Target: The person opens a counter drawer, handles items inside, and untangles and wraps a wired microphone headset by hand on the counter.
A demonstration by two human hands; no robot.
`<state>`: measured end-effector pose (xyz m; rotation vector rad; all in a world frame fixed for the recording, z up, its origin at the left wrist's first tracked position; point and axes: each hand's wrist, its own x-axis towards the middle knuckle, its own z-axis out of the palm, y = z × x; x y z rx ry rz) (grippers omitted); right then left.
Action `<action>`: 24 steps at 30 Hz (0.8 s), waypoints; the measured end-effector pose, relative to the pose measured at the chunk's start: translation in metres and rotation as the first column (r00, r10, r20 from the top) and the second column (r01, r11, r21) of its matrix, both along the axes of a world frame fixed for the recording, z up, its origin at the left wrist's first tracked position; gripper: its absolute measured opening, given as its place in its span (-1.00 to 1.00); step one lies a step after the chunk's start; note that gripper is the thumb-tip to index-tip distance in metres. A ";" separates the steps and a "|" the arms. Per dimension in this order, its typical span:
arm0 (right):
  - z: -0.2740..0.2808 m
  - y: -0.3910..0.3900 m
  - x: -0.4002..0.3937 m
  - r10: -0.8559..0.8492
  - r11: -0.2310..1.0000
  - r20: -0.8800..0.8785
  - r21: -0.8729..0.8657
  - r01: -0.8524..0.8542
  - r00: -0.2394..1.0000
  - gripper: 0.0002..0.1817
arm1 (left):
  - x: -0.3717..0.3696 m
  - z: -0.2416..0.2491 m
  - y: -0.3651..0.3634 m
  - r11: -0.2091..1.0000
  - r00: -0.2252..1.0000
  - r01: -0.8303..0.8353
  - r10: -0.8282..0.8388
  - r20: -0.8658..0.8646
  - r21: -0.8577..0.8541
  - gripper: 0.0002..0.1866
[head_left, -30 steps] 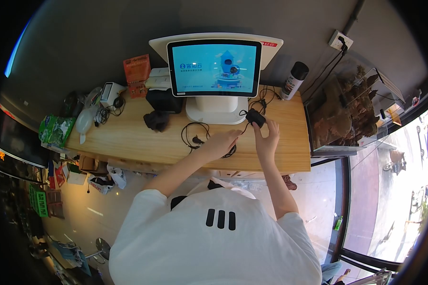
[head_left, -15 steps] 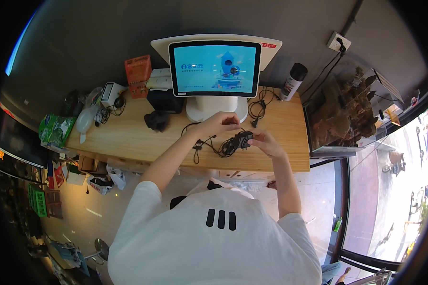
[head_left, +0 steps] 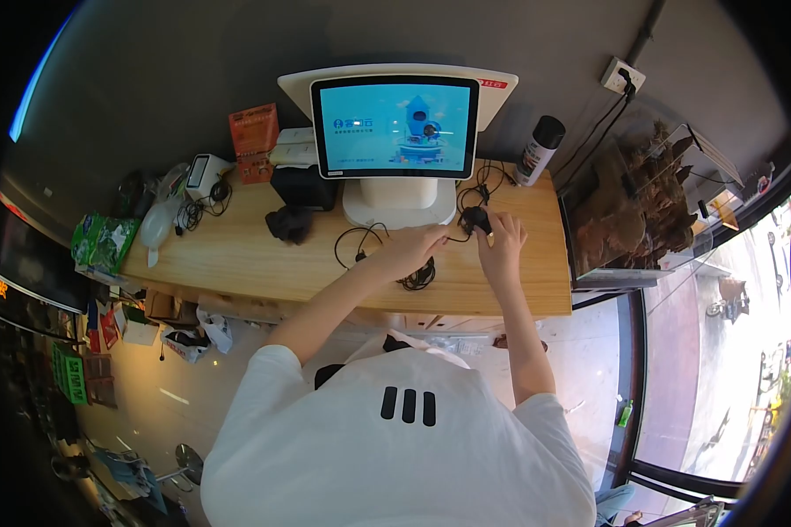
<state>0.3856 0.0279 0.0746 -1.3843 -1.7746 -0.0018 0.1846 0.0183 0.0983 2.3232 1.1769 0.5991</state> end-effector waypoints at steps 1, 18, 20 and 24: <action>0.003 -0.001 0.003 0.058 0.996 0.026 -0.062 -0.057 0.998 -0.63 | -0.005 0.003 0.007 0.992 0.997 -0.016 0.007 0.072 0.122 -0.86; -0.014 -0.011 -0.019 -0.006 0.490 -0.986 0.144 -0.860 -0.169 -0.74 | -0.003 -0.042 0.016 0.943 0.835 0.048 0.142 0.531 -0.328 -0.85; -0.009 -0.013 -0.029 -0.049 0.571 -0.986 0.101 -0.814 -0.157 -0.78 | 0.002 -0.055 0.008 0.988 0.846 -0.056 0.122 0.518 -0.141 -0.82; 0.000 -0.016 -0.040 0.039 0.867 -0.929 -0.152 -0.474 0.369 -0.71 | 0.007 -0.037 -0.018 0.977 0.967 -0.048 0.097 0.236 -0.206 -0.79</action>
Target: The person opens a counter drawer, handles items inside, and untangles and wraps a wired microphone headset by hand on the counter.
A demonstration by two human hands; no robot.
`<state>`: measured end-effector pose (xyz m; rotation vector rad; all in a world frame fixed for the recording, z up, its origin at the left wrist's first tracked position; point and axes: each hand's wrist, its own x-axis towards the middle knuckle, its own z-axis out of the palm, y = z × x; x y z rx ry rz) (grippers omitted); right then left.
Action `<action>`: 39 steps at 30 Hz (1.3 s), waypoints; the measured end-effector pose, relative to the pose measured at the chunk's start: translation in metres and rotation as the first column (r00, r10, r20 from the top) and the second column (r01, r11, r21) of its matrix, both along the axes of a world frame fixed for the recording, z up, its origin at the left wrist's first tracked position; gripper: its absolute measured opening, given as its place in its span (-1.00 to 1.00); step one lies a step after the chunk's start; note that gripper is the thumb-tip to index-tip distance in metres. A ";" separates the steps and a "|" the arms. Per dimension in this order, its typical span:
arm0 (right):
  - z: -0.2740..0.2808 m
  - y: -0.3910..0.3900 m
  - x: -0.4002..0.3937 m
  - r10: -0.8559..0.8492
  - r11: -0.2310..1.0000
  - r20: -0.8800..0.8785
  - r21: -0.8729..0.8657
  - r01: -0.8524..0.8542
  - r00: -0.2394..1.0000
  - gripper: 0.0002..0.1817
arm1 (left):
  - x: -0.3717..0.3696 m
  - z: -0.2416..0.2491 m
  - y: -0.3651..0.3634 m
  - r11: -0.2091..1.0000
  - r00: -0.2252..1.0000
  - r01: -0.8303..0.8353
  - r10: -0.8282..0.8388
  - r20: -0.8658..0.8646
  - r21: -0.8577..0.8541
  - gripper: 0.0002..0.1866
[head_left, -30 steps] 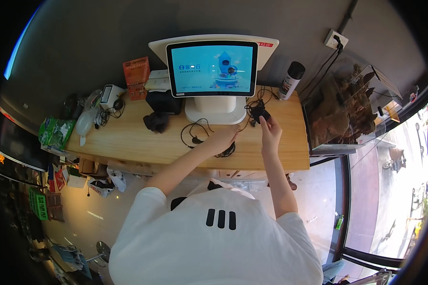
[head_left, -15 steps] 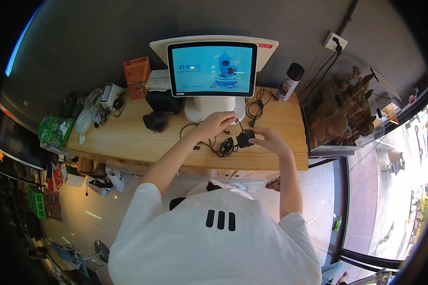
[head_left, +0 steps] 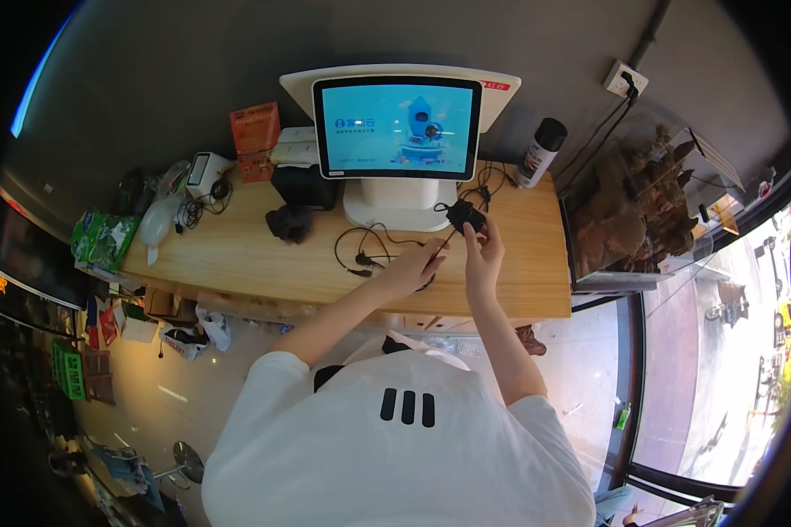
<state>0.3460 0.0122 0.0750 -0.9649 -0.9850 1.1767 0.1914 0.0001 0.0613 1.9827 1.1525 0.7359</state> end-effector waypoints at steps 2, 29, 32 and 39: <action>0.000 -0.001 -0.001 -0.521 0.841 0.641 0.496 0.214 0.563 -0.71 | -0.002 0.003 -0.003 0.998 1.000 0.016 -0.017 0.020 0.052 -0.81; -0.006 0.009 -0.004 -0.009 0.993 0.039 0.118 0.004 0.999 -0.66 | -0.007 0.003 0.012 0.993 0.975 0.054 -0.030 -0.221 0.105 -0.82; -0.002 0.008 0.002 -0.399 0.883 0.743 0.469 0.007 0.538 -0.61 | -0.010 0.007 0.013 0.985 0.943 0.068 -0.013 -0.331 0.157 -0.83; -0.003 0.006 0.022 -0.070 0.921 0.846 0.258 -0.291 0.529 -0.55 | -0.038 0.052 0.037 0.960 0.926 0.237 -0.177 -0.333 0.148 -0.72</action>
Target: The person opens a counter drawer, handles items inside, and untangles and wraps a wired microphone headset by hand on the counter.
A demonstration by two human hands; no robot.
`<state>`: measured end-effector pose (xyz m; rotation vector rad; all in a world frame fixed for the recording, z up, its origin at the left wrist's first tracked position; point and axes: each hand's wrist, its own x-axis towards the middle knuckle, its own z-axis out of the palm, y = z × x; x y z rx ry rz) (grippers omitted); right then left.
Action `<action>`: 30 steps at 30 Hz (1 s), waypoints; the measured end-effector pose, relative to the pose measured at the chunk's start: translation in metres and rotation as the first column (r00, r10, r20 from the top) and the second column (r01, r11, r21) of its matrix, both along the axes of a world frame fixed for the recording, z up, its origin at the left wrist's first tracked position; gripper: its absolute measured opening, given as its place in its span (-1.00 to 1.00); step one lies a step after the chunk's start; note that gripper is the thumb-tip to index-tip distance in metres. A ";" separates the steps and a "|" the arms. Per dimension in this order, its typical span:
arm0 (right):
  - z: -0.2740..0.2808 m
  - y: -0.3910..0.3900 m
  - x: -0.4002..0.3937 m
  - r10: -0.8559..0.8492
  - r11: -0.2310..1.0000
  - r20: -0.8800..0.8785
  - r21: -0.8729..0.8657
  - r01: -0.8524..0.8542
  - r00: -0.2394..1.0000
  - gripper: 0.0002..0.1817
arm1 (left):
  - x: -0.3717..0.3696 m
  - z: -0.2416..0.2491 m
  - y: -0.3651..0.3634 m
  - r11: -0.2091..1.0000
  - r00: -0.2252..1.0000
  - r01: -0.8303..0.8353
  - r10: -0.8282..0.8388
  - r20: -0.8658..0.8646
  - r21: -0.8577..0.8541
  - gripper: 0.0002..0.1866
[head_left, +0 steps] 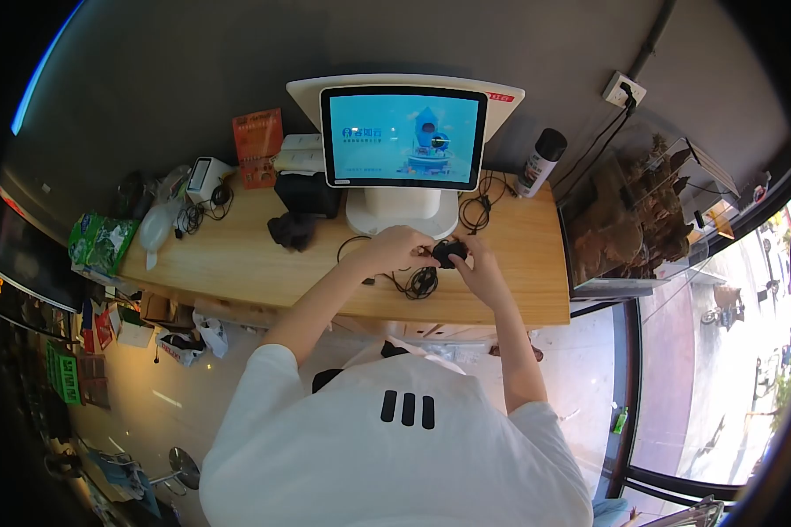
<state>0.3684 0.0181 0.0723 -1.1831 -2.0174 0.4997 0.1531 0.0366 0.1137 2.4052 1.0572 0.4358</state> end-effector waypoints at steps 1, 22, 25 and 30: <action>0.006 0.001 0.004 0.113 0.976 -0.062 -0.180 -0.122 0.992 -0.57 | -0.001 0.000 0.003 1.000 1.000 0.001 -0.001 0.000 -0.001 -0.72; 0.010 -0.004 -0.030 -0.361 0.878 -0.222 0.245 0.411 0.905 -0.62 | 0.041 -0.024 -0.013 0.983 0.970 -0.182 0.180 0.160 -0.005 -0.85; 0.009 -0.003 -0.013 -0.339 0.910 0.051 0.269 0.314 0.939 -0.62 | 0.032 -0.010 -0.003 0.981 0.979 -0.179 0.169 0.112 0.081 -0.84; 0.005 0.010 0.020 0.064 0.749 -0.610 -0.493 -0.442 0.790 -0.59 | 0.022 0.010 0.017 1.000 0.976 -0.017 0.014 0.215 0.010 -0.75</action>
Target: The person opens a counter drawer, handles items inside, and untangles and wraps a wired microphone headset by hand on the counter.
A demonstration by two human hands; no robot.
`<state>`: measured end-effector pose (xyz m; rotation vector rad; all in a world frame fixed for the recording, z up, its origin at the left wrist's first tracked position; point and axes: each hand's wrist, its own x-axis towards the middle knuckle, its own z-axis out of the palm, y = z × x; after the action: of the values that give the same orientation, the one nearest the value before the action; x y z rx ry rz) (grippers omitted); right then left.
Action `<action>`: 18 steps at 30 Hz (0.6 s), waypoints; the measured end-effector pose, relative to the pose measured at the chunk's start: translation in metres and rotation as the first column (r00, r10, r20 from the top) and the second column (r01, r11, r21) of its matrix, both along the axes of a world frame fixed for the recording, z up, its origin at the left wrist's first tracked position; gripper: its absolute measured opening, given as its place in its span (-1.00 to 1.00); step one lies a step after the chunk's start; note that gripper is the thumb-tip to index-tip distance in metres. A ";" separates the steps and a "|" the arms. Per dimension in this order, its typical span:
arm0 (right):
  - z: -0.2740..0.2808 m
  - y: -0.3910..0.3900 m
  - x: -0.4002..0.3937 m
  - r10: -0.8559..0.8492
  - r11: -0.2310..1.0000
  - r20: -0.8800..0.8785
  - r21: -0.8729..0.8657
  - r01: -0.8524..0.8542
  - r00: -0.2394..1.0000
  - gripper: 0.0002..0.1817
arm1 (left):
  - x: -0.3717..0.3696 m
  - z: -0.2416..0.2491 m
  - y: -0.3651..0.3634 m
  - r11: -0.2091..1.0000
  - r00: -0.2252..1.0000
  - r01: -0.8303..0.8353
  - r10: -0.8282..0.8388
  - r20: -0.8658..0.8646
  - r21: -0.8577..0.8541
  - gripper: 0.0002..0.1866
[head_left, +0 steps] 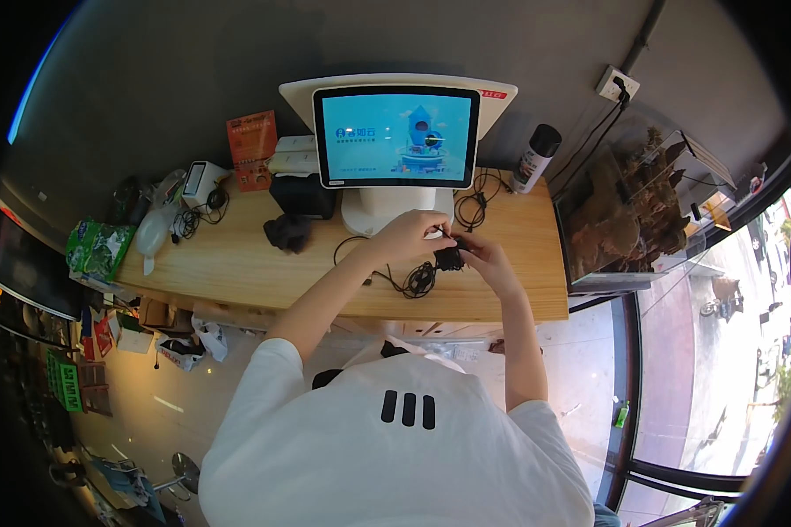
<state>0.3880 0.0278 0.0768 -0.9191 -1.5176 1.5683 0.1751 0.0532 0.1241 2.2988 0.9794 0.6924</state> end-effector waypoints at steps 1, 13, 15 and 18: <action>0.000 -0.002 0.001 -0.001 1.000 0.001 0.000 0.001 1.000 -0.59 | 0.000 0.003 0.001 0.984 0.997 0.024 -0.010 0.082 -0.176 -0.72; -0.011 -0.011 -0.040 -0.535 0.820 -0.389 -0.028 0.571 0.750 -0.71 | 0.030 -0.062 -0.029 0.904 0.853 -0.020 0.238 0.464 -0.427 -0.78; -0.008 -0.017 -0.042 -0.561 0.800 -0.308 0.037 0.598 0.769 -0.71 | 0.030 -0.064 -0.036 0.916 0.897 -0.107 0.256 0.360 -0.386 -0.81; -0.014 -0.018 -0.052 -0.673 0.671 -0.074 0.358 0.649 0.736 -0.75 | 0.033 -0.066 -0.043 0.955 0.938 -0.285 0.295 0.181 -0.076 -0.87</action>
<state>0.3365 0.0095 0.0633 -1.1380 -1.2374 0.6997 0.2076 0.0097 0.0585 2.0205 1.2413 0.9781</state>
